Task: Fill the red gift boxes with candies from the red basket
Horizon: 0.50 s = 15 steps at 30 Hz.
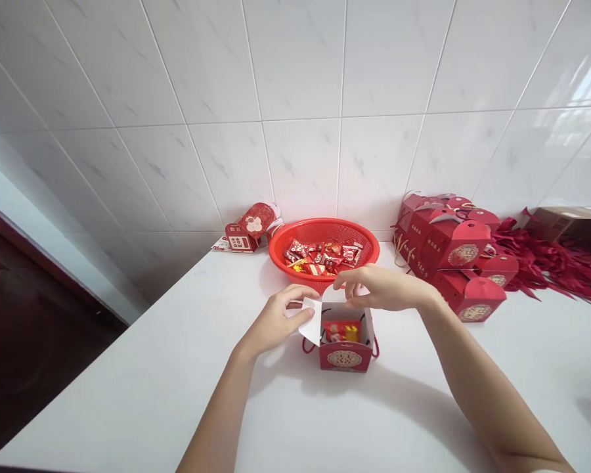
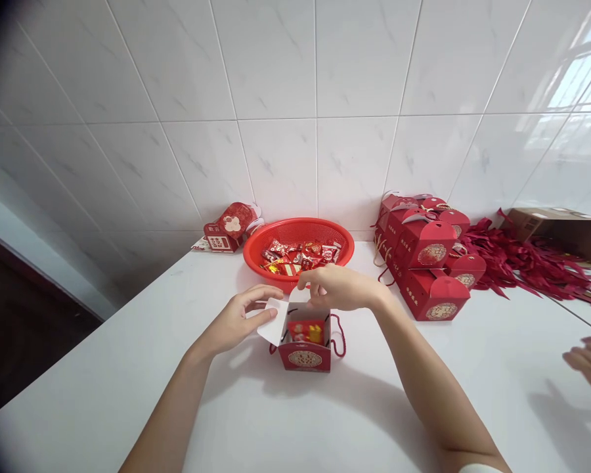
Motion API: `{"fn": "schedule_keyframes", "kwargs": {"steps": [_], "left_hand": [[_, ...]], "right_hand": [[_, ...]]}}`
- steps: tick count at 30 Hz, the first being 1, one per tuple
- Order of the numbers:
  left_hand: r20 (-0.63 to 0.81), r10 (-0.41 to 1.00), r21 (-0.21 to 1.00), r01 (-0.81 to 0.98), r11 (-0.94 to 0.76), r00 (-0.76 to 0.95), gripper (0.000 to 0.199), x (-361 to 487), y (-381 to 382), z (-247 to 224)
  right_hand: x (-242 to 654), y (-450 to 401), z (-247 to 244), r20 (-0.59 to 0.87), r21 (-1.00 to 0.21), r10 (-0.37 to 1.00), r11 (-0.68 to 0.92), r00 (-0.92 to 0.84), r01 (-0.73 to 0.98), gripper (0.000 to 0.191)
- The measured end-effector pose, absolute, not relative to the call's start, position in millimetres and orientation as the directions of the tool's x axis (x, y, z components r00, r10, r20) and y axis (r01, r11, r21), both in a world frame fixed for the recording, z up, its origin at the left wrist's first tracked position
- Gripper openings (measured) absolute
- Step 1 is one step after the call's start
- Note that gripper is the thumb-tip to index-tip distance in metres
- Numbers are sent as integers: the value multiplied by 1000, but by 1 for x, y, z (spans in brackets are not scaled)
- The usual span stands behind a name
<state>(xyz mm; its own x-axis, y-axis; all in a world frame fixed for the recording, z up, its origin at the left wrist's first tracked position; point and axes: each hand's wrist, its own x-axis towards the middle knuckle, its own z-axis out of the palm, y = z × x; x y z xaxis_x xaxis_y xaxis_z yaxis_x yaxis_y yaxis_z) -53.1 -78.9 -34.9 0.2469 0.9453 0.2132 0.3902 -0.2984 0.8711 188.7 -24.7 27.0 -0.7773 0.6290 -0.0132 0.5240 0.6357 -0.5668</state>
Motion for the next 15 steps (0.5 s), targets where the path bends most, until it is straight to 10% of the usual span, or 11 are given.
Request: {"fn": "schedule_keyframes", "kwargs": {"steps": [15], "left_hand": [[232, 933, 899, 307, -314, 275, 38, -43, -83, -37]], "right_hand": [[237, -40, 21, -52, -442, 808, 509, -588, 739, 32]]}}
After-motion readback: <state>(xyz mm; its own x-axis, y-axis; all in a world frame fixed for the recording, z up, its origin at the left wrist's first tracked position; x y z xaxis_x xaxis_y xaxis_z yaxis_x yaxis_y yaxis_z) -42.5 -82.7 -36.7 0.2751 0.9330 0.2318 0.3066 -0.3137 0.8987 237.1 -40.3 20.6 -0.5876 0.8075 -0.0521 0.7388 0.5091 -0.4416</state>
